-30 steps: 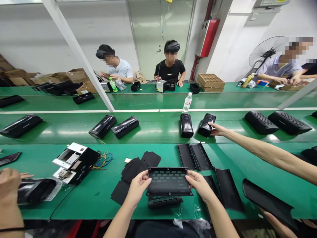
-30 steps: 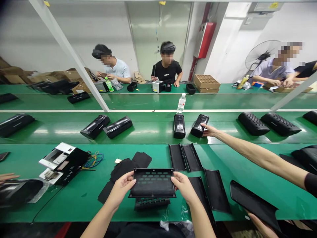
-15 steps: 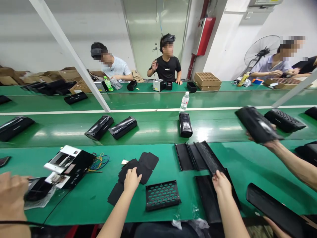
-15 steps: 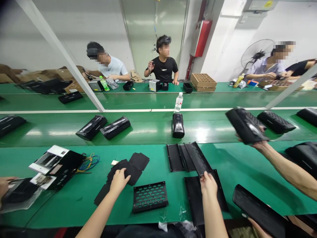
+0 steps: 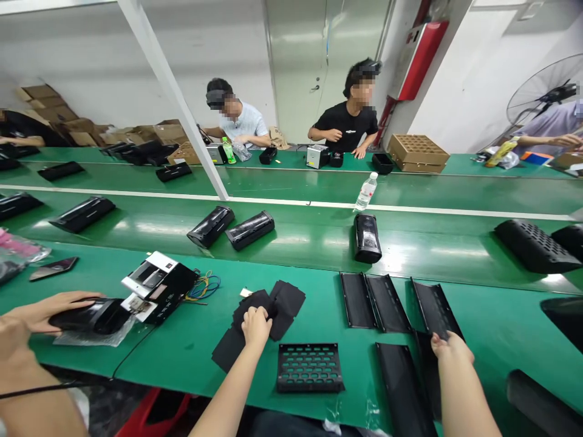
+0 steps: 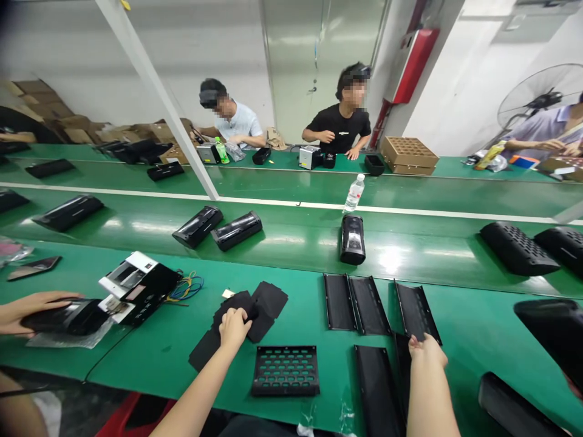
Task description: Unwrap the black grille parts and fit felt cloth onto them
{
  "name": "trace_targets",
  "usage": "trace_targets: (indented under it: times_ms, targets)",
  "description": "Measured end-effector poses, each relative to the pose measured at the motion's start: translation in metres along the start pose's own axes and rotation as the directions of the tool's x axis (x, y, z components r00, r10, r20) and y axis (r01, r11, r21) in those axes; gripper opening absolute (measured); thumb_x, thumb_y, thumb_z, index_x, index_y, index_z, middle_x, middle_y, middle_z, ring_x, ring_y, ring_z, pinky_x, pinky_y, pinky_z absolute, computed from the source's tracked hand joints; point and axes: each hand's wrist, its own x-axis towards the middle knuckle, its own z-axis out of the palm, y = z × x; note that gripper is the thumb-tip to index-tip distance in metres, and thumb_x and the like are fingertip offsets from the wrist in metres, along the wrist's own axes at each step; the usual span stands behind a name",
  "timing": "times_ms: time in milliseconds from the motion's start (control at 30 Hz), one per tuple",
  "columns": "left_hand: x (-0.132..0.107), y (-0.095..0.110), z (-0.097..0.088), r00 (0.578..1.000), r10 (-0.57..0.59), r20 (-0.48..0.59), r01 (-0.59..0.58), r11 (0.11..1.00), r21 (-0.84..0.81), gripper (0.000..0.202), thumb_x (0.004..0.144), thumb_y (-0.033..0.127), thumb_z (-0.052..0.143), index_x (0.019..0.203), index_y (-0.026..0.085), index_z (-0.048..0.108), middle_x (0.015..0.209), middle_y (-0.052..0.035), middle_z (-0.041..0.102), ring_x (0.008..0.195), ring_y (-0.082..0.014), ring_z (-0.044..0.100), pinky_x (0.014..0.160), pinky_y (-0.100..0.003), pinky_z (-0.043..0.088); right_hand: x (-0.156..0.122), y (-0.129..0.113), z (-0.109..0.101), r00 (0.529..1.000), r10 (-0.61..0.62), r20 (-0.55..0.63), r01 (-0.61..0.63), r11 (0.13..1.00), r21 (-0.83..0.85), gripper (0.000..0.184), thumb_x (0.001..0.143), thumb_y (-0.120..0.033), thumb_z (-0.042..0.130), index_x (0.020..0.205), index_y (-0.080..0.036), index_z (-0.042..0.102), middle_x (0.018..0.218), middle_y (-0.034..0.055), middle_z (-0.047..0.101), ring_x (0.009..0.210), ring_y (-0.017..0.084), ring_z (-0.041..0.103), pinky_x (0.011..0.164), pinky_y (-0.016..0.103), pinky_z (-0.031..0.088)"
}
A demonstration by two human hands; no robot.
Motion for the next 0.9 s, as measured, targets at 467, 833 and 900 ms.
trace_targets:
  times_ms: [467,833,900]
  targets:
    - [-0.001,0.012,-0.002,0.993,-0.076,0.089,0.116,0.547,-0.829,0.024,0.066,0.031,0.059,0.082,0.015,0.051,0.069,-0.0015,0.058,0.065,-0.0149,0.059,0.057,-0.025,0.046,-0.007,-0.005,0.008,0.987,0.157,-0.031,-0.154,0.985,0.08,0.023,0.072,-0.011,0.042,0.092,-0.021,0.043,0.089,0.0076,0.049,0.05,0.01,0.053,0.035,0.02,0.048]
    - [-0.013,0.037,-0.042,0.902,0.051,0.43,0.43,0.006,-0.903,0.024,0.069,0.006,0.054,0.091,0.016,0.058,0.073,-0.004,0.068,0.07,-0.0156,0.064,0.065,-0.026,0.052,-0.019,0.005,0.017,0.994,0.044,0.103,-0.052,0.996,0.073,0.039,0.069,-0.021,0.056,0.103,-0.022,0.038,0.097,0.0081,0.051,0.061,0.016,0.062,0.045,0.029,0.054]
    - [-0.016,0.041,-0.045,0.895,0.043,0.443,0.444,-0.013,-0.896,0.021,0.071,0.006,0.053,0.088,0.016,0.059,0.069,-0.003,0.068,0.066,-0.0152,0.064,0.062,-0.026,0.052,-0.023,0.006,0.019,0.992,0.019,0.122,-0.027,0.998,0.065,0.043,0.067,-0.022,0.058,0.103,-0.022,0.036,0.101,0.0095,0.05,0.063,0.017,0.063,0.045,0.028,0.054]
